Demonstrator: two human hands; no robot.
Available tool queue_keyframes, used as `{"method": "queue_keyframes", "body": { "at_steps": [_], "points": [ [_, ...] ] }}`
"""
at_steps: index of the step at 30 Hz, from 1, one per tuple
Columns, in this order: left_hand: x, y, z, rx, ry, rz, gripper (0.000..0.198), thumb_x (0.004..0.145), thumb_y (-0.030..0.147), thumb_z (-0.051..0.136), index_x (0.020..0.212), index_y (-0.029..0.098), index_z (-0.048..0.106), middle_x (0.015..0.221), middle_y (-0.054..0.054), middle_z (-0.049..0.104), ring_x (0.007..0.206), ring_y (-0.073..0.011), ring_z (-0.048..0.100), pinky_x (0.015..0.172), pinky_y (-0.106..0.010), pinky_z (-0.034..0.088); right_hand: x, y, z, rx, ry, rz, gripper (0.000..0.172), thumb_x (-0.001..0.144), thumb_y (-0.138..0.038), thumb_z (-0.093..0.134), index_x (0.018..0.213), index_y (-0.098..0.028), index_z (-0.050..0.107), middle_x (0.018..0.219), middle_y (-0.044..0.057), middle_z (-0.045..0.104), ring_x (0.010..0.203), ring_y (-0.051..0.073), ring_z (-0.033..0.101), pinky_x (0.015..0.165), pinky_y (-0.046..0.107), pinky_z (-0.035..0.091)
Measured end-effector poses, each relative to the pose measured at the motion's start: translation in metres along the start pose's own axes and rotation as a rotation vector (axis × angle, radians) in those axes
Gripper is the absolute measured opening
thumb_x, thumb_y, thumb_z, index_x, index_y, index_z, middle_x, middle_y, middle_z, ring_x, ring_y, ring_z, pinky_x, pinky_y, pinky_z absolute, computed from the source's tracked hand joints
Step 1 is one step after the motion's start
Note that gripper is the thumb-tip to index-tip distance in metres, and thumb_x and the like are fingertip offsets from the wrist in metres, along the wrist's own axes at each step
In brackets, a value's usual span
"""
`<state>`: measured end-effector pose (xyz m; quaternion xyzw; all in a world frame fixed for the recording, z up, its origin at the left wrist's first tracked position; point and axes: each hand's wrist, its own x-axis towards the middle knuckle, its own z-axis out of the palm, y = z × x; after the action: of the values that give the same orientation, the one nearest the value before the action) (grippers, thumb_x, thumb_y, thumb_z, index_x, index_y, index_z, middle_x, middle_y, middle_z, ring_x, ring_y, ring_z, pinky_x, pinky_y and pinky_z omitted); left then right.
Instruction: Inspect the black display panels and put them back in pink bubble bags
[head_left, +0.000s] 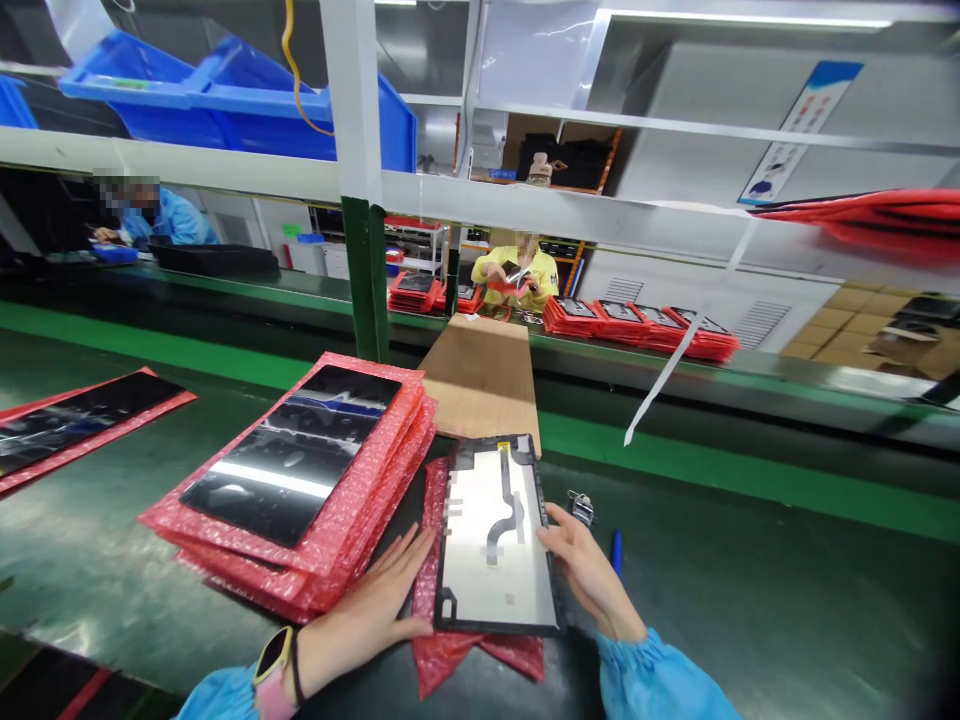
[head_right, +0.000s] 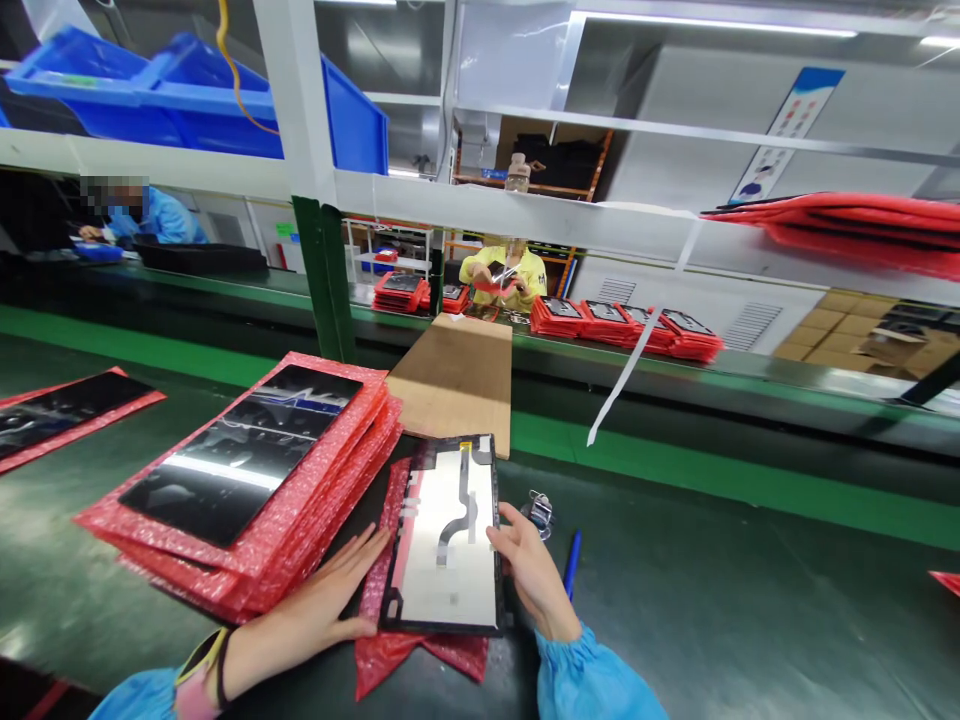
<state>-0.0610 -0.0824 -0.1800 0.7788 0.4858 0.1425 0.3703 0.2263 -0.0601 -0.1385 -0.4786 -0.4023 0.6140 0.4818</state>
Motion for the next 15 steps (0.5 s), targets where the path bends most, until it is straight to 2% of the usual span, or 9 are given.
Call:
{"method": "queue_keyframes", "body": {
  "at_steps": [4,7,9,11,13,15],
  "points": [
    [0.004,-0.001,0.001,0.008,-0.006,-0.011,0.094,0.071,0.021,0.073,0.152,0.027,0.025,0.161,-0.011,0.011,0.148,-0.0293,0.0,0.119,-0.055,0.01,-0.009,-0.022,-0.007,0.056,0.02,-0.088,0.054,0.062,-0.042,0.083,0.105,-0.018,0.062,0.067,0.002,0.071,0.063,0.02,0.067,0.063,0.028,0.048],
    [0.006,0.013,-0.003,0.016,0.059,-0.009,0.088,0.072,0.016,0.067,0.151,0.017,0.029,0.161,-0.016,0.007,0.148,-0.0322,-0.004,0.119,-0.055,0.009,-0.019,-0.043,-0.007,0.077,0.04,-0.145,0.057,0.063,-0.041,0.084,0.109,-0.019,0.061,0.067,0.001,0.071,0.058,0.018,0.065,0.058,0.027,0.047],
    [0.006,0.027,-0.008,-0.034,0.17,0.039,0.074,0.08,0.021,0.059,0.149,0.013,0.034,0.16,-0.018,0.016,0.148,-0.0323,0.005,0.119,-0.054,0.011,-0.026,-0.057,-0.006,0.088,0.058,-0.177,0.059,0.062,-0.038,0.086,0.112,-0.02,0.06,0.065,-0.001,0.069,0.054,0.016,0.062,0.054,0.025,0.046],
    [0.005,0.044,-0.014,-0.144,0.325,0.1,0.061,0.088,0.028,0.05,0.146,0.016,0.037,0.158,-0.017,0.029,0.147,-0.0308,0.02,0.119,-0.053,0.016,-0.033,-0.068,-0.005,0.111,0.077,-0.205,0.06,0.063,-0.036,0.086,0.114,-0.021,0.059,0.062,-0.003,0.067,0.052,0.013,0.06,0.052,0.022,0.045],
    [0.005,0.062,-0.019,-0.3,0.458,0.153,0.055,0.092,0.035,0.048,0.144,0.02,0.037,0.154,-0.015,0.037,0.143,-0.0286,0.032,0.119,-0.051,0.02,-0.039,-0.075,-0.005,0.144,0.101,-0.225,0.059,0.064,-0.035,0.086,0.115,-0.023,0.059,0.059,-0.006,0.064,0.051,0.011,0.058,0.051,0.019,0.045],
    [0.006,0.079,-0.024,-0.5,0.507,0.198,0.055,0.092,0.039,0.049,0.142,0.021,0.034,0.153,-0.015,0.039,0.14,-0.0271,0.038,0.118,-0.049,0.025,-0.045,-0.079,-0.006,0.18,0.119,-0.232,0.059,0.065,-0.036,0.086,0.117,-0.025,0.06,0.06,-0.007,0.064,0.052,0.01,0.058,0.053,0.018,0.046]
  ]
}}
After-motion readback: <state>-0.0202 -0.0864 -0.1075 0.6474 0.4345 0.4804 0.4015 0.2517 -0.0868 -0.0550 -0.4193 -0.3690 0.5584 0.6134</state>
